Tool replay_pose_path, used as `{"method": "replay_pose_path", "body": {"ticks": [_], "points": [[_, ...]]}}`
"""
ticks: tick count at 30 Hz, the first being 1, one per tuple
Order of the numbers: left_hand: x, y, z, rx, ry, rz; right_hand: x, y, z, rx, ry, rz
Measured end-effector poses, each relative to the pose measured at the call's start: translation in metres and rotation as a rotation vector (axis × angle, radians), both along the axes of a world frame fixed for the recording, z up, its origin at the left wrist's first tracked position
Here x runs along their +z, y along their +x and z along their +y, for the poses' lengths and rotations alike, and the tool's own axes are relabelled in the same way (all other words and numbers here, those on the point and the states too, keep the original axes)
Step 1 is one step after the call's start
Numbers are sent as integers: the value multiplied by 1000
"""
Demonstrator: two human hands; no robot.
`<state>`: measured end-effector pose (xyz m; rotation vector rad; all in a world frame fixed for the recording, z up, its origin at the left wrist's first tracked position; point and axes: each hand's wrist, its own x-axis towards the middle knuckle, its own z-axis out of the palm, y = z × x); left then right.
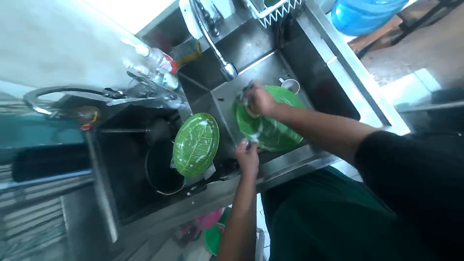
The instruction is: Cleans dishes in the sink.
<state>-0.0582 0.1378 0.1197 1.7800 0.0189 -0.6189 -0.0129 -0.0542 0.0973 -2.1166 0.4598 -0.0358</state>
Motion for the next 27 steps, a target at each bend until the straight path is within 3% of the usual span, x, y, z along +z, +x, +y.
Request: {"method": "replay_pose_path", "body": {"ticks": [3, 5, 7, 10, 12, 15, 18, 21, 23, 27], "points": [[-2, 12, -4, 118, -28, 12, 6, -39, 45, 177, 38, -160], [-3, 20, 4, 138, -43, -35, 3, -77, 38, 242, 25, -83], [-4, 21, 10, 115, -52, -75, -11, -94, 12, 171, -41, 100], [-10, 15, 3, 99, -39, -56, -19, -67, -12, -83, -72, 183], [-15, 15, -9, 115, -25, -46, -8, -50, 3, -73, -52, 101], [-14, 18, -15, 175, -19, -15, -3, -79, 40, 46, -32, -49], [-3, 16, -8, 130, -53, -20, -18, -109, -4, -59, -52, 165], [-2, 6, -5, 32, -35, -28, -30, -85, -57, -237, -61, 269], [-5, 0, -9, -6, -18, -30, -22, -48, -66, -262, -53, 158], [-5, -3, -18, 64, -41, 14, -19, -20, -13, 32, -22, -161]]}}
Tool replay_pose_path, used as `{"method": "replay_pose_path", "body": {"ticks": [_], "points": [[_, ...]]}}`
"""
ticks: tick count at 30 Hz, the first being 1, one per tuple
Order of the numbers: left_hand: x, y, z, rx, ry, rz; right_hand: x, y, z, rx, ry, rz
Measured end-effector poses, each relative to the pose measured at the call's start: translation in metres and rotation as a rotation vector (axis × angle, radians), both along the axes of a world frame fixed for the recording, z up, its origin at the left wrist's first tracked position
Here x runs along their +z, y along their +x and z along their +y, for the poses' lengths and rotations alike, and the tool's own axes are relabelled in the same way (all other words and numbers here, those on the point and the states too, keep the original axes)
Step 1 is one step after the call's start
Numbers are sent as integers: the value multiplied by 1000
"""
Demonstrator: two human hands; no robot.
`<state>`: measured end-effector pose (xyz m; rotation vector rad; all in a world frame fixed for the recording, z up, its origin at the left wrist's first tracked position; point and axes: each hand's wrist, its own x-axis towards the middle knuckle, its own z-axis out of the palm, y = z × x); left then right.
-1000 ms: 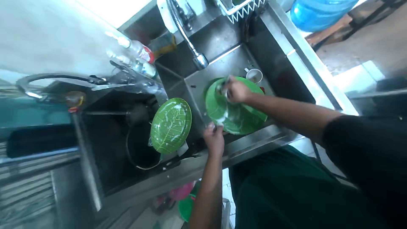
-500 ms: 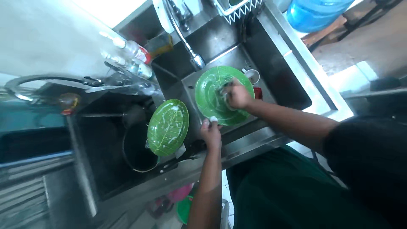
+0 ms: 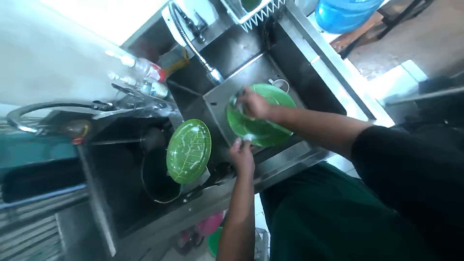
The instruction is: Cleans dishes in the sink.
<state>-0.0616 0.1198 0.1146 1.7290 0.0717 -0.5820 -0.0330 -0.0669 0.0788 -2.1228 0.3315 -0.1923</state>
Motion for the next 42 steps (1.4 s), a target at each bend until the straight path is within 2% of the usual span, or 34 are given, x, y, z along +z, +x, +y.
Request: {"method": "replay_pose_path", "body": {"ticks": [2, 3, 5, 7, 9, 10, 12, 14, 16, 18, 20, 22, 25, 27, 29, 32, 33, 35, 38, 40, 42], "points": [[0, 4, 1, 85, -29, 8, 2, -32, 26, 209, -18, -100], [0, 7, 5, 101, -39, -1, -2, -51, 25, 238, -43, -121], [4, 10, 14, 62, -49, -38, -23, -75, -5, 122, -101, -53], [6, 7, 19, -9, -40, -57, -26, -65, -43, -98, -112, 178], [7, 1, 14, -65, -27, -52, -8, -30, -56, -212, -57, 248], [8, -2, 8, -62, -22, -43, 2, -12, -47, -210, -29, 211], [11, -4, -5, 11, -20, -2, 11, 3, -8, -78, 7, 89], [8, 3, -7, 98, -32, 23, 11, -20, 29, 100, -7, -47], [5, 11, 1, 102, -44, -11, 1, -56, 23, 165, -38, -15], [7, 12, 7, 68, -42, -22, -19, -69, -12, 48, -65, 199], [4, 9, 9, -2, -26, -18, -21, -47, -36, -98, -37, 412], [0, 8, -2, -20, -27, -5, -10, -16, -24, -149, 25, 333], [3, 15, -11, 98, -18, 66, 6, -17, 30, 49, 85, 83], [3, 22, -4, 121, -29, 70, 9, -48, 32, 141, 78, 99], [5, 23, 1, 86, -21, 63, -16, -64, 9, 73, 17, 195], [2, 16, -1, 4, 8, 41, -30, -32, -27, -132, 27, 438], [1, 15, -5, -14, 9, 27, -25, -16, -29, -168, 38, 437], [3, 15, -12, 10, 15, 27, -15, 0, -7, -111, 56, 283], [2, 24, -11, 75, 31, 48, 2, -28, 26, 114, 85, 122], [-1, 26, -4, 40, 28, 1, 3, -58, 16, 173, 96, 218], [-7, 23, -2, -39, 75, -81, -26, -74, 1, 69, 183, 320]]}}
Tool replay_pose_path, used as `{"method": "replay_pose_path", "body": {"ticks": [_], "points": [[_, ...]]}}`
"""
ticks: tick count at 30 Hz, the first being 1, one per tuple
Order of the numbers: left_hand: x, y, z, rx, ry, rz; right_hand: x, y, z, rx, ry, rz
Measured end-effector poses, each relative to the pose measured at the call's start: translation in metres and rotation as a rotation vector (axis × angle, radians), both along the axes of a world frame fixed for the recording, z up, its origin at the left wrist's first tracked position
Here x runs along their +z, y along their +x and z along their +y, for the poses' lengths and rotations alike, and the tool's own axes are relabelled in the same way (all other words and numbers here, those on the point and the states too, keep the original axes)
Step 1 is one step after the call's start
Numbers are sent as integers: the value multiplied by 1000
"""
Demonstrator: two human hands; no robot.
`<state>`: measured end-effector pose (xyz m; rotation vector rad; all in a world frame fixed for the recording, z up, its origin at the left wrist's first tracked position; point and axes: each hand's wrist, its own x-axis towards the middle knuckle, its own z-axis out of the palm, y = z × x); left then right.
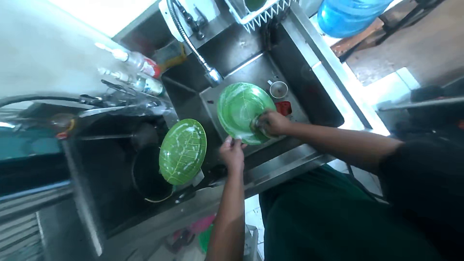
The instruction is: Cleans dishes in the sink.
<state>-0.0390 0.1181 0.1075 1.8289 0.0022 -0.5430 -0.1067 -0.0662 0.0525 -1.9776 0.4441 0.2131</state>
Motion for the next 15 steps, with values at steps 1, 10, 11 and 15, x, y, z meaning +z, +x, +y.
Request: {"method": "replay_pose_path", "body": {"ticks": [1, 10, 11, 15], "points": [[-1, -2, -1, -58, 62, -55, -9, -1, -4, -125, 120, 59], [-23, -19, -2, -552, 453, -969, 73, 10, -3, -677, 1189, 161], [-24, -19, -2, -582, 463, -1036, 73, 7, -3, -659, 1129, 163], [-23, -18, -4, -654, 492, -1140, 61, 3, -2, -779, 931, 138]]}}
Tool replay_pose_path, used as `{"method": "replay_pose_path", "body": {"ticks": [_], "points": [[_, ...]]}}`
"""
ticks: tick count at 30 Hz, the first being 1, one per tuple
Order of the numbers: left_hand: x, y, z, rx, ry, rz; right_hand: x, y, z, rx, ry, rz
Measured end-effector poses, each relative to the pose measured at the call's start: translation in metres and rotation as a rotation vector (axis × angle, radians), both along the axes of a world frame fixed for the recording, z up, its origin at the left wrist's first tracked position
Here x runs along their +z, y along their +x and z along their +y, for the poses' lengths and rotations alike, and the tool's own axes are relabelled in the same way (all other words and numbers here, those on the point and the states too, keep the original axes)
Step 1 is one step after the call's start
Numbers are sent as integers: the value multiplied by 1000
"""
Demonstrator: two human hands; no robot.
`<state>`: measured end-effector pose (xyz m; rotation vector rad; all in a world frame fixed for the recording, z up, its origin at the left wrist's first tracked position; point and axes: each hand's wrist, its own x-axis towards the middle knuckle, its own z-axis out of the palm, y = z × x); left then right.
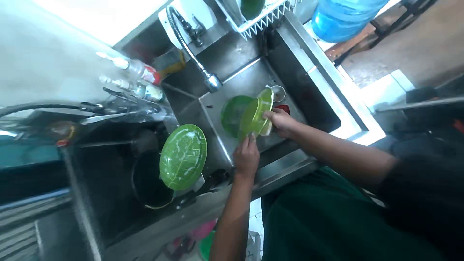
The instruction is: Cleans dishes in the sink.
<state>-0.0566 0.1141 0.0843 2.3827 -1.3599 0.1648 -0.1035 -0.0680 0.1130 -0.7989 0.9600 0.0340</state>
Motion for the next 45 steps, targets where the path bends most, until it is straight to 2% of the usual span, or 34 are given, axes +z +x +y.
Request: {"method": "replay_pose_path", "body": {"ticks": [2, 4, 6, 9, 10, 12, 15, 18, 21, 24, 27, 28, 30, 32, 34, 36, 39, 41, 43, 45], "points": [[0, 2, 1, 12, -19, 27, -8, -5, 0, -51, 3, -35], [1, 0, 6, 128, -146, 229, -14, -12, -1, -94, 30, -125], [6, -11, 14, 373, -400, 646, -17, -18, -3, -120, 82, -199], [25, -16, 2, 855, -675, 1384, -19, -18, -1, -134, 136, -228], [30, -13, -4, 921, -759, 1592, -19, -18, 2, -123, 144, -220], [32, -7, -16, 919, -923, 1739, -22, -18, 6, -71, 156, -208], [30, -1, -20, 867, -1027, 1669, -23, -23, 2, -4, 195, -172], [28, 5, -13, 855, -973, 1602, -23, -37, -12, 48, 57, 1], [24, 8, -7, 825, -881, 1528, -13, -44, -19, 20, -239, 171], [17, 4, -4, 757, -747, 1488, -5, -35, -4, 309, -671, 4], [13, -4, -5, 712, -614, 1454, -12, -10, 40, 649, -1077, -189], [12, -7, -4, 676, -574, 1433, -14, 1, 51, 729, -1159, -226], [8, -14, 2, 592, -526, 1369, -16, 30, 56, 754, -1292, -272], [8, -22, 11, 515, -541, 1361, -19, 69, 41, 742, -1336, -236], [14, -30, 15, 527, -586, 1339, -28, 103, 12, 783, -1227, -98], [22, -27, 14, 573, -666, 1306, -47, 114, -20, 753, -1111, 33], [24, -17, 14, 609, -766, 1311, -67, 77, -30, 670, -1046, 84], [21, -9, 13, 620, -787, 1311, -67, 30, -1, 572, -1136, -31], [17, -5, 12, 631, -738, 1323, -40, -7, 40, 577, -1162, -170], [14, -8, 11, 628, -653, 1347, -19, -8, 65, 583, -1249, -301]]}}
